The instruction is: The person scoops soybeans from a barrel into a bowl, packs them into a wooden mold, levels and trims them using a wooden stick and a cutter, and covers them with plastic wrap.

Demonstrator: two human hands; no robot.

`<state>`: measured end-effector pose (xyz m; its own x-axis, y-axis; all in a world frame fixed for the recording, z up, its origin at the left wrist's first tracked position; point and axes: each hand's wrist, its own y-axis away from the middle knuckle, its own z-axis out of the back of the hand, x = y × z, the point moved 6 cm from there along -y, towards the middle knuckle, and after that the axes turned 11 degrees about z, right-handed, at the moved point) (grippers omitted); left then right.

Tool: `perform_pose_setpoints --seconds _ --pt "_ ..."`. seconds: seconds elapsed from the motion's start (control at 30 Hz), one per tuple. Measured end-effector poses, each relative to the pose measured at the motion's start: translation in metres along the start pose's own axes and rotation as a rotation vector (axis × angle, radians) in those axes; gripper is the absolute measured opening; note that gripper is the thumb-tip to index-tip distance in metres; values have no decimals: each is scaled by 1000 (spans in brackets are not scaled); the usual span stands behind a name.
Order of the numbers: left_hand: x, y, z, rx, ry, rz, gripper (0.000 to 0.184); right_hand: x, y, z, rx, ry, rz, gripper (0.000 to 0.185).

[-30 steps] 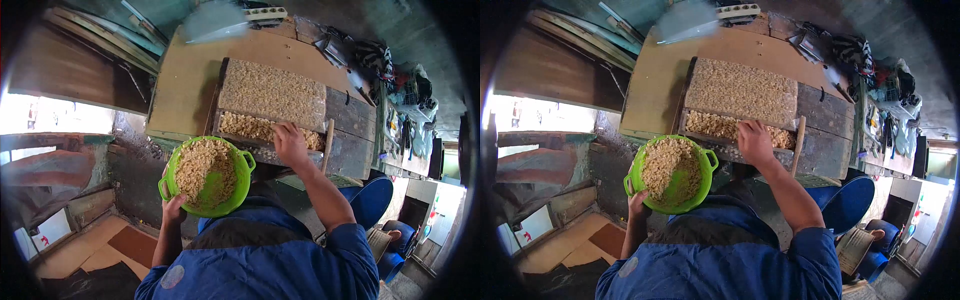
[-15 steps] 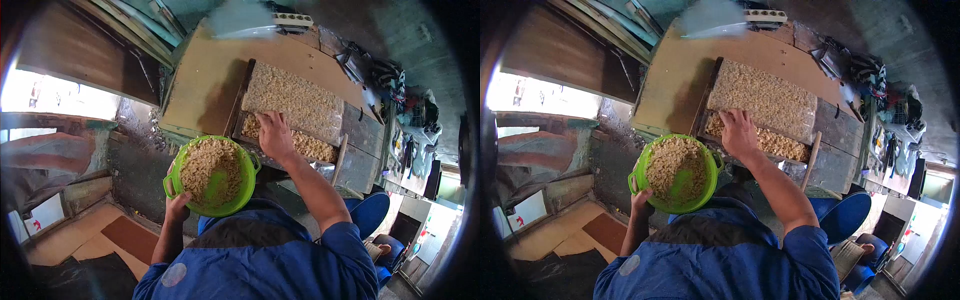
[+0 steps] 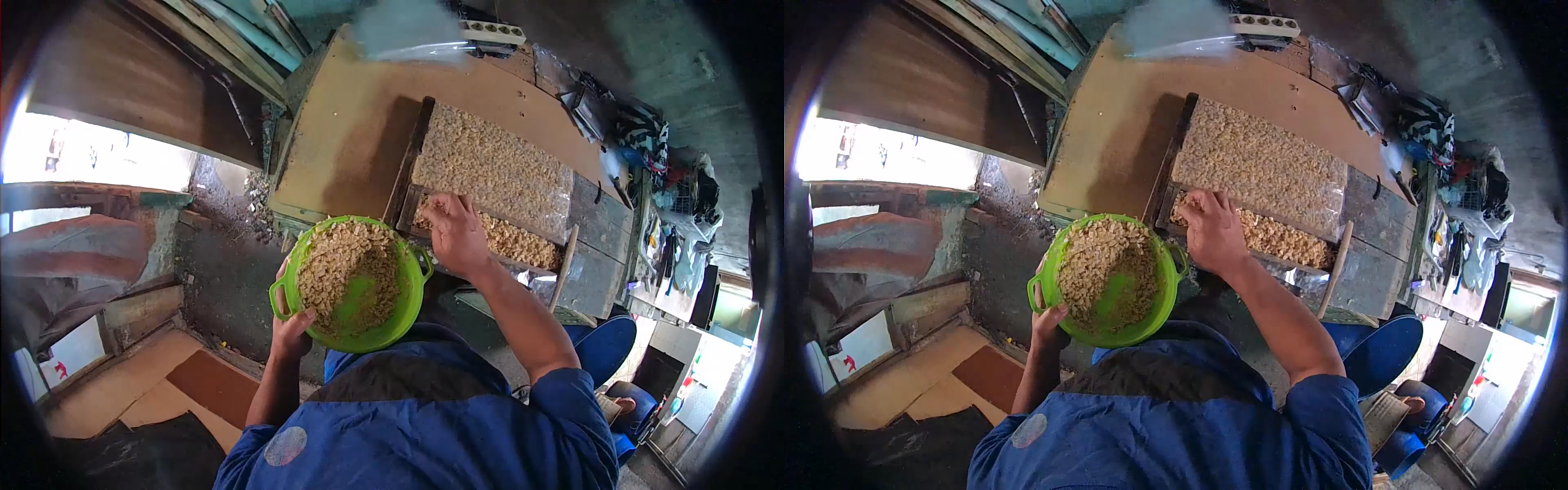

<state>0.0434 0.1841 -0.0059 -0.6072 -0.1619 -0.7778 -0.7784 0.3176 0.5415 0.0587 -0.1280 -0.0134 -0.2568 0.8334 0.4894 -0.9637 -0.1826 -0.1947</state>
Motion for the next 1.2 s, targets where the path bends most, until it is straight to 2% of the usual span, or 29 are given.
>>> perform_pose_setpoints --seconds 0.1,0.17,0.33,0.4,0.43,0.5,0.63,0.7,0.73,0.8,0.83,0.9,0.93,1.0,1.03,1.1,1.13,1.2 --pt "4 1 2 20 8 13 106 7 4 3 -38 23 85 31" --pt "4 2 1 -75 42 10 105 5 6 3 -39 28 74 31" --pt "-2 10 -12 -27 6 -14 103 30 18 13 -58 -7 52 34" --pt "-4 14 -23 -7 -33 -46 102 59 24 10 -33 -191 208 38" --pt "-3 16 -30 -1 -32 -36 104 70 24 9 -42 -190 209 38" --pt "0 20 -38 -18 -85 -25 104 97 25 -10 193 -207 310 41" --pt "12 27 -61 40 -117 -28 103 100 43 -19 100 -80 353 40" --pt "20 30 -70 69 -119 -11 101 92 61 -28 238 -53 359 40" --pt "24 32 -75 76 -110 12 100 89 70 -27 229 -48 352 40" --pt "28 36 -88 75 -145 36 98 78 93 -38 556 -172 179 39" --pt "31 38 -93 62 -173 60 97 76 98 -31 551 -171 175 39" --pt "40 40 -104 85 -162 47 97 74 116 -26 738 -307 102 41" --pt "43 40 -110 104 -148 33 97 71 119 -23 730 -306 98 41" --pt "52 40 -118 116 -161 25 97 70 134 -28 922 -305 110 41" --pt "55 40 -122 122 -167 19 97 67 139 -27 915 -308 104 41" --pt "59 41 -132 128 -189 24 97 67 150 -31 846 -581 131 39" --pt "61 41 -137 127 -206 25 97 61 159 -45 842 -581 129 39" --pt "67 41 -144 133 -204 39 97 72 168 -51 480 -720 627 33"
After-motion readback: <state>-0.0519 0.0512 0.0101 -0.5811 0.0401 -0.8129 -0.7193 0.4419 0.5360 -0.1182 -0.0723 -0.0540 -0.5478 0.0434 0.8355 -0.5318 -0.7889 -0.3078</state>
